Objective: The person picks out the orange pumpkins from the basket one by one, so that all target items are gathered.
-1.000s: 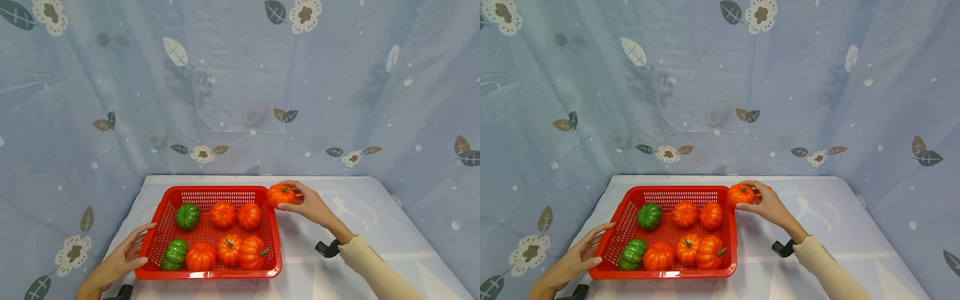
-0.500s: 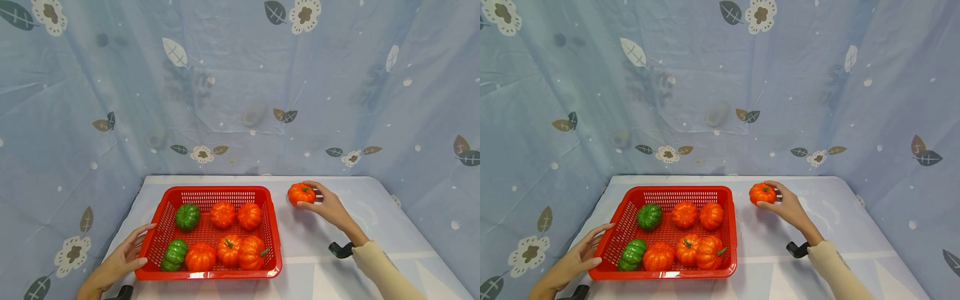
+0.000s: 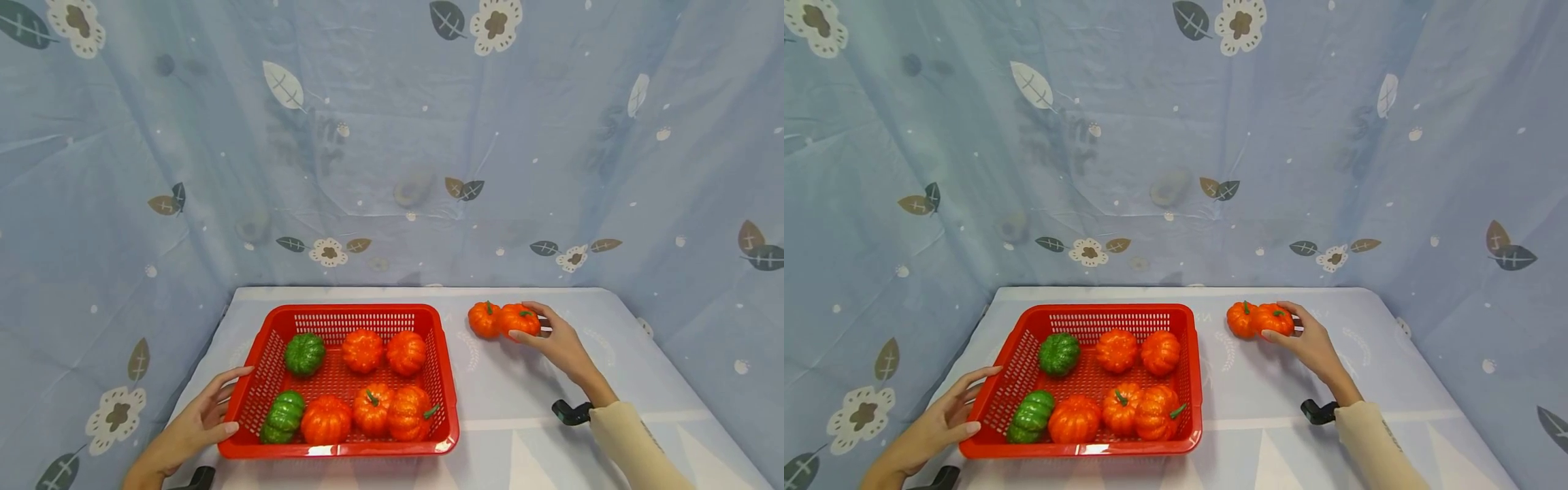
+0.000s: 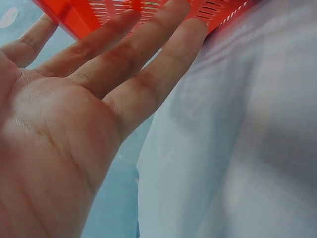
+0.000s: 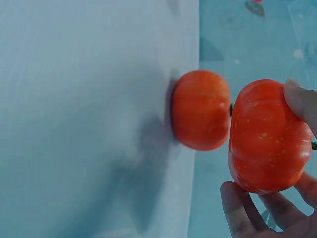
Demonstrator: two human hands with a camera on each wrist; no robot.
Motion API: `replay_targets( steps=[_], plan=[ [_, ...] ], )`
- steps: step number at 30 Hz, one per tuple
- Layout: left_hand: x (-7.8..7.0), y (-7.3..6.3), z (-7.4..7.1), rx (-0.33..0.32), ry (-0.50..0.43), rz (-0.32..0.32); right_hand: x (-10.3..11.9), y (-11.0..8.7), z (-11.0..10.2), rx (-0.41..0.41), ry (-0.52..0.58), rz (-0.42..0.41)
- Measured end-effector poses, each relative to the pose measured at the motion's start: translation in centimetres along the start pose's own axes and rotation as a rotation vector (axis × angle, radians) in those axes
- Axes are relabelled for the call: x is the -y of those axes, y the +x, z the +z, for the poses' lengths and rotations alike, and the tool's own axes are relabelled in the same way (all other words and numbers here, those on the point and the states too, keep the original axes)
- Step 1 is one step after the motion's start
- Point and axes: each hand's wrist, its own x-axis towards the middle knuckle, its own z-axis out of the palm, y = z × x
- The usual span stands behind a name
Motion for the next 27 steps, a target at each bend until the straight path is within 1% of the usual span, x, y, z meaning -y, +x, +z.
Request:
replay_targets(
  steps=[3,10,15,19,22,27],
  plan=[
    [0.0,0.0,-0.1,0.007,-0.002,-0.001,-0.6,-0.1,-0.3,0.003,0.001,0.020],
    [-0.1,0.0,0.0,0.016,0.002,0.000,-2.0,0.3,-1.0,-0.027,-0.003,0.064],
    [-0.2,-0.1,-0.1,0.001,0.016,-0.019,-2.9,1.0,-1.1,-0.027,-0.013,0.101],
    [-0.2,-0.1,-0.1,-0.008,0.015,-0.032,-3.5,1.6,-1.1,-0.031,-0.030,0.114],
    [-0.2,-0.1,0.0,-0.015,0.016,-0.037,-3.9,2.2,-1.0,-0.025,-0.044,0.121],
    [-0.1,0.0,-0.1,-0.009,0.019,-0.031,-4.6,3.0,-0.6,-0.026,-0.069,0.146]
  ],
)
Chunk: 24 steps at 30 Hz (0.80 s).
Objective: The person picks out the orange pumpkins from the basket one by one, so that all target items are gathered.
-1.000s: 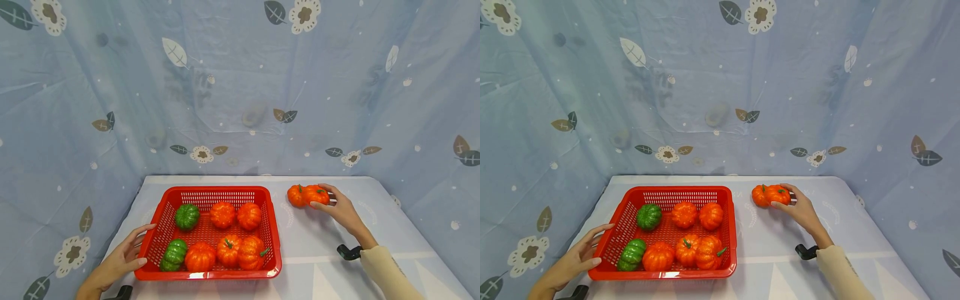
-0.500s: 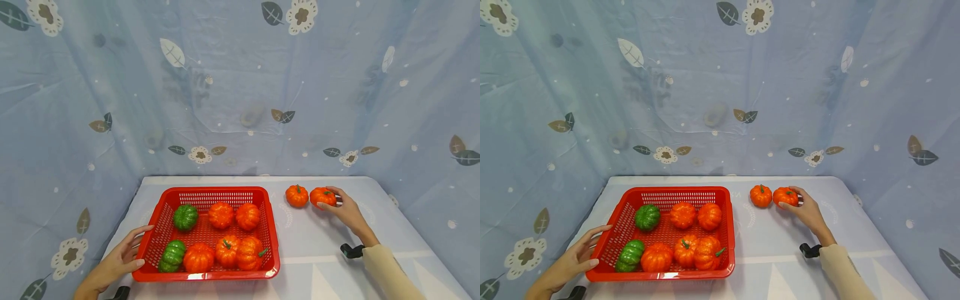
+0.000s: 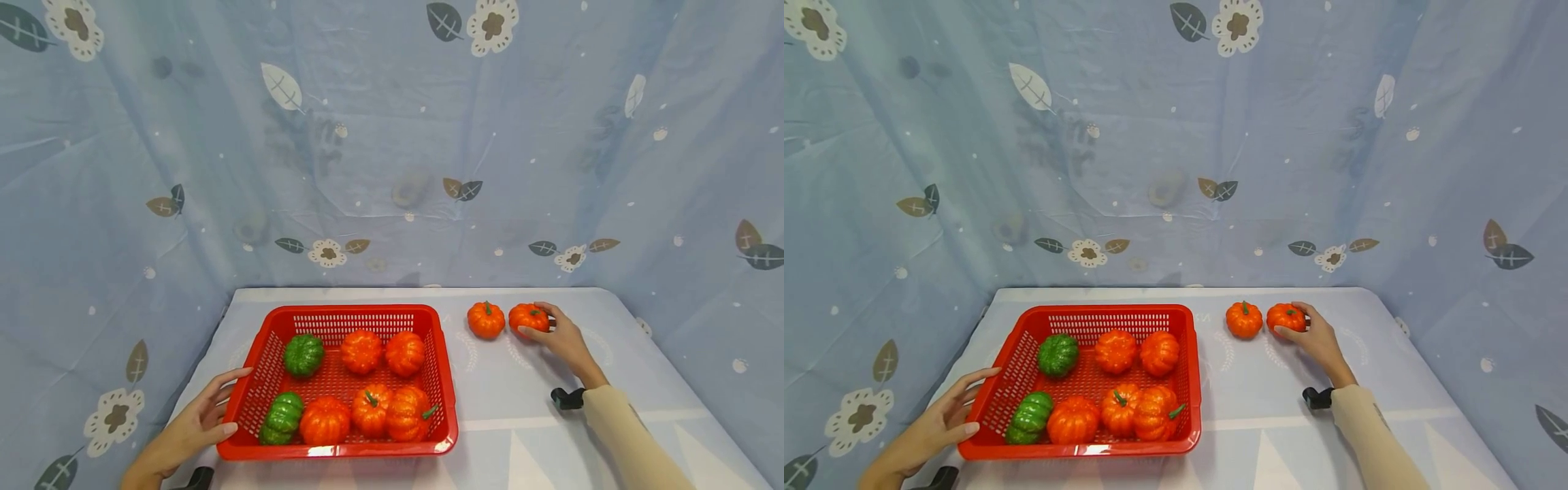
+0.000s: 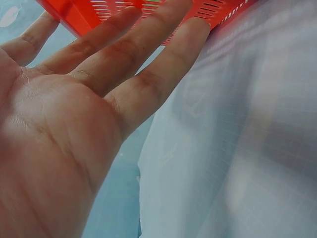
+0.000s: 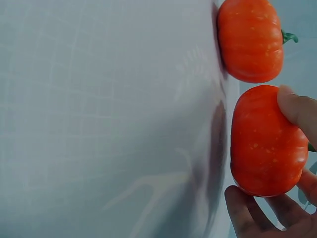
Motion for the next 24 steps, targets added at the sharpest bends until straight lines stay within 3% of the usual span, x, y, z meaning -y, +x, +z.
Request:
replay_targets(
  steps=[9,19,24],
  plan=[
    [0.3,0.1,-0.2,0.032,-0.036,0.023,-0.2,0.7,0.4,0.020,0.003,0.011],
    [0.3,0.0,-0.1,0.022,-0.025,0.029,0.4,0.6,0.1,0.057,0.007,-0.002],
    [0.1,0.0,0.0,0.025,-0.026,0.030,1.7,0.2,-0.8,0.006,-0.046,-0.054]
  ],
)
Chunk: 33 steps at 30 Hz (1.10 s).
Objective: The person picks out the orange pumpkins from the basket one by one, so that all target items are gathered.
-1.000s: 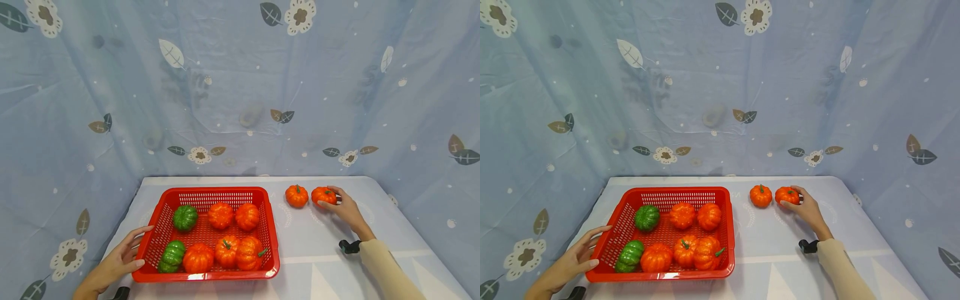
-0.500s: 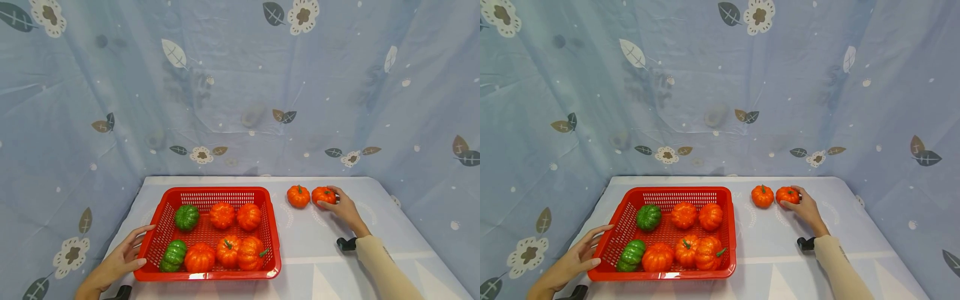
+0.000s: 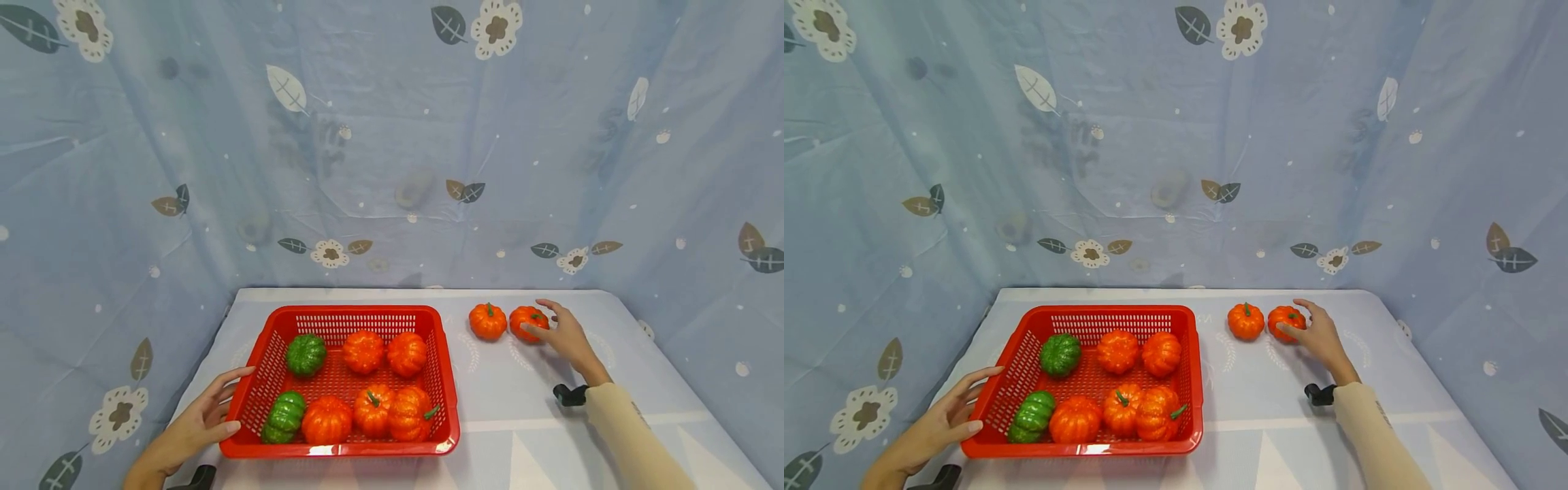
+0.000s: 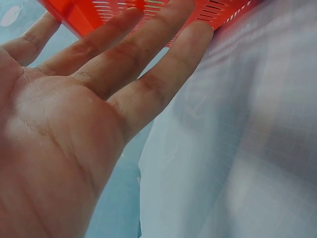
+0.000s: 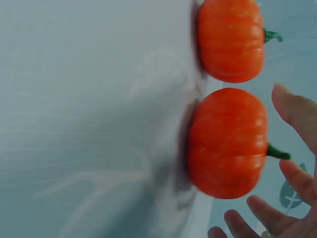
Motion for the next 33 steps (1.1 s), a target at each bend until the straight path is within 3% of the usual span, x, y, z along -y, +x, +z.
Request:
replay_targets(
  steps=[11,25,33],
  plan=[
    [0.0,0.0,0.1,-0.017,0.012,0.005,4.4,-0.4,-1.0,-0.091,-0.110,-0.182],
    [0.1,0.0,0.1,-0.033,0.025,-0.004,11.2,-1.2,1.0,0.000,-0.079,-0.382],
    [0.2,0.1,0.2,-0.038,0.030,0.001,14.3,-1.5,2.7,0.069,-0.071,-0.438]
  ],
)
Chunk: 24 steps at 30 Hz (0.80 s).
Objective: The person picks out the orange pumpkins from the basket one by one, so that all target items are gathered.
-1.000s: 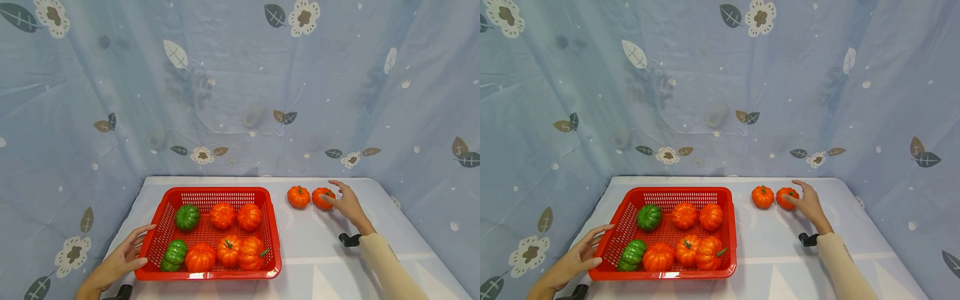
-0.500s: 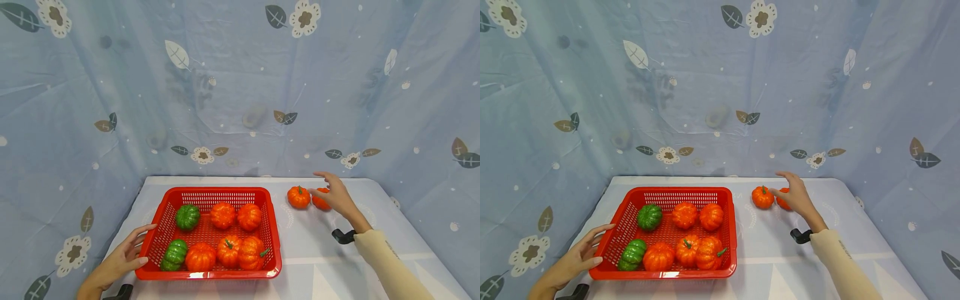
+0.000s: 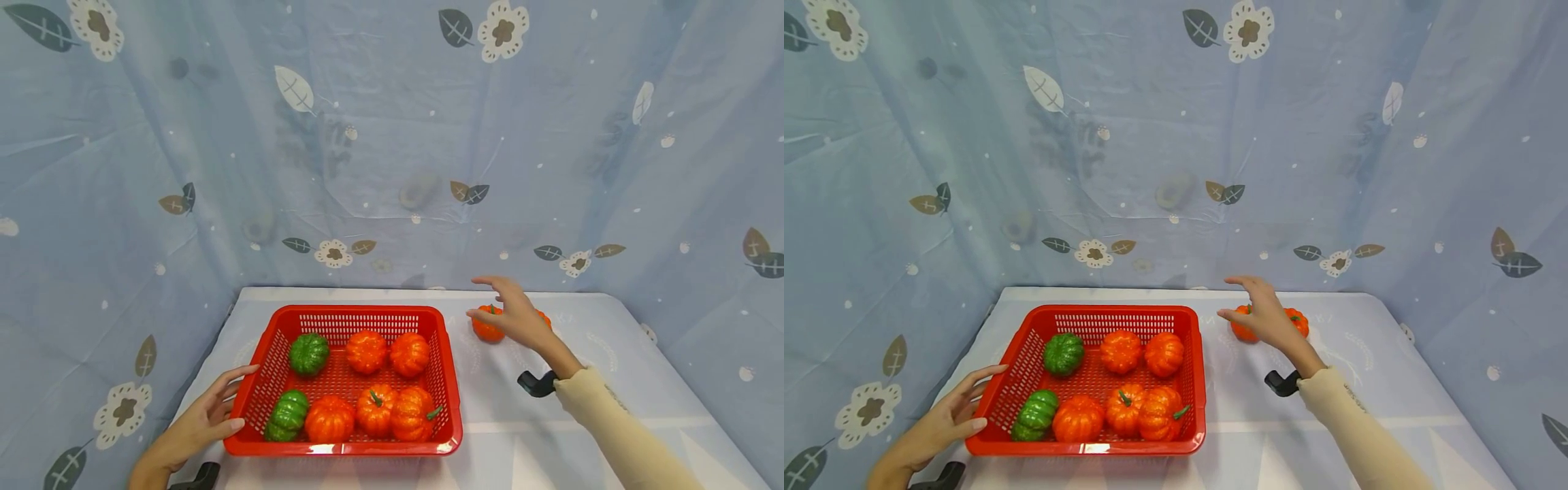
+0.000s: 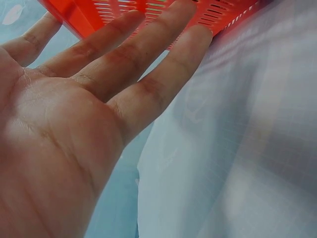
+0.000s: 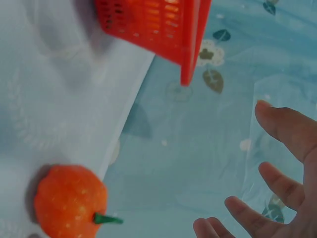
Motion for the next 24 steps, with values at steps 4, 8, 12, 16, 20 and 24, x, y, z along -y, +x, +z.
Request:
replay_targets(
  steps=[4,8,12,16,20,24],
  plan=[
    [-0.1,0.0,0.1,-0.011,-0.003,-0.016,1.5,0.6,0.9,0.011,0.014,-0.059],
    [-0.2,0.0,0.2,-0.017,-0.010,-0.027,2.8,1.2,1.8,0.033,0.014,-0.119],
    [-0.2,0.0,0.1,-0.022,-0.003,-0.028,4.0,1.7,2.8,0.070,0.004,-0.127],
    [-0.2,0.0,0.1,-0.022,0.000,-0.026,5.2,2.2,3.7,0.109,0.007,-0.136],
    [-0.2,0.0,0.1,-0.027,0.001,-0.030,6.5,2.6,4.8,0.156,0.020,-0.161],
    [-0.2,0.0,0.1,-0.032,0.006,-0.034,7.6,3.0,6.0,0.211,-0.003,-0.196]
  ],
)
